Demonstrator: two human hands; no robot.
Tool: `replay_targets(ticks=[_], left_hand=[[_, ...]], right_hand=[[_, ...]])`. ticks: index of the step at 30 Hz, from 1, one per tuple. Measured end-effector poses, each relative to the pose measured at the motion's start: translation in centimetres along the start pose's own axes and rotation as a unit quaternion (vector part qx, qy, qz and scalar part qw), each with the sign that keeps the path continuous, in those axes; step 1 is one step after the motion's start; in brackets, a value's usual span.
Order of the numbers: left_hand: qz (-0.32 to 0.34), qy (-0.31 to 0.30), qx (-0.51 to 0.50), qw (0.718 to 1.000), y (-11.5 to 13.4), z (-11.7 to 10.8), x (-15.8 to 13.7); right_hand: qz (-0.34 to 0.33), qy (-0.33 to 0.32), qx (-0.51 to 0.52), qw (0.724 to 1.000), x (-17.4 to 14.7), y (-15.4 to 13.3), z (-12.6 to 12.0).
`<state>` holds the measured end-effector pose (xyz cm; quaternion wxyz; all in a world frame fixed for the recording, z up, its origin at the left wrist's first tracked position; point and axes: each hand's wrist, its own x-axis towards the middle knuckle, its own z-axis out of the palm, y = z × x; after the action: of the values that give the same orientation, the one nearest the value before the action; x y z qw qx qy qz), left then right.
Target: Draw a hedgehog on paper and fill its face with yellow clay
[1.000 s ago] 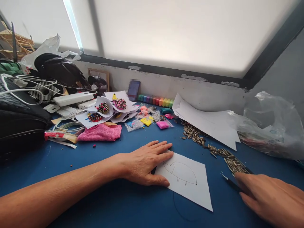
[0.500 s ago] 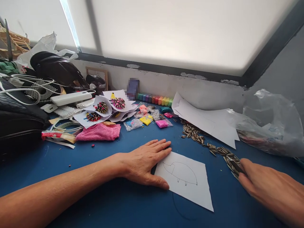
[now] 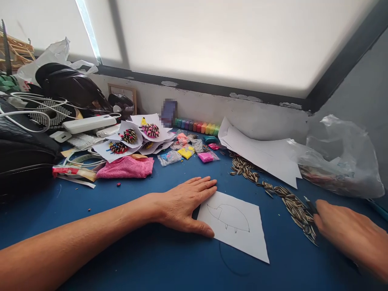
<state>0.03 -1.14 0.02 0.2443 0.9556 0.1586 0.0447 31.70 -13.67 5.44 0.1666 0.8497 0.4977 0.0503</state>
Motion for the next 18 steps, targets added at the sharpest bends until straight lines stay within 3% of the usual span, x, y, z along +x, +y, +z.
replay_targets(ticks=[6, 18], left_hand=[[0.002, 0.006, 0.006, 1.0, -0.1, 0.1, 0.0], [0.003, 0.003, -0.004, 1.0, 0.1, 0.1, 0.0]], right_hand=[[-0.017, -0.056, 0.035, 0.998, 0.0, -2.3, -0.3], [0.036, -0.074, 0.018, 0.996, -0.3, -1.8, -1.5]])
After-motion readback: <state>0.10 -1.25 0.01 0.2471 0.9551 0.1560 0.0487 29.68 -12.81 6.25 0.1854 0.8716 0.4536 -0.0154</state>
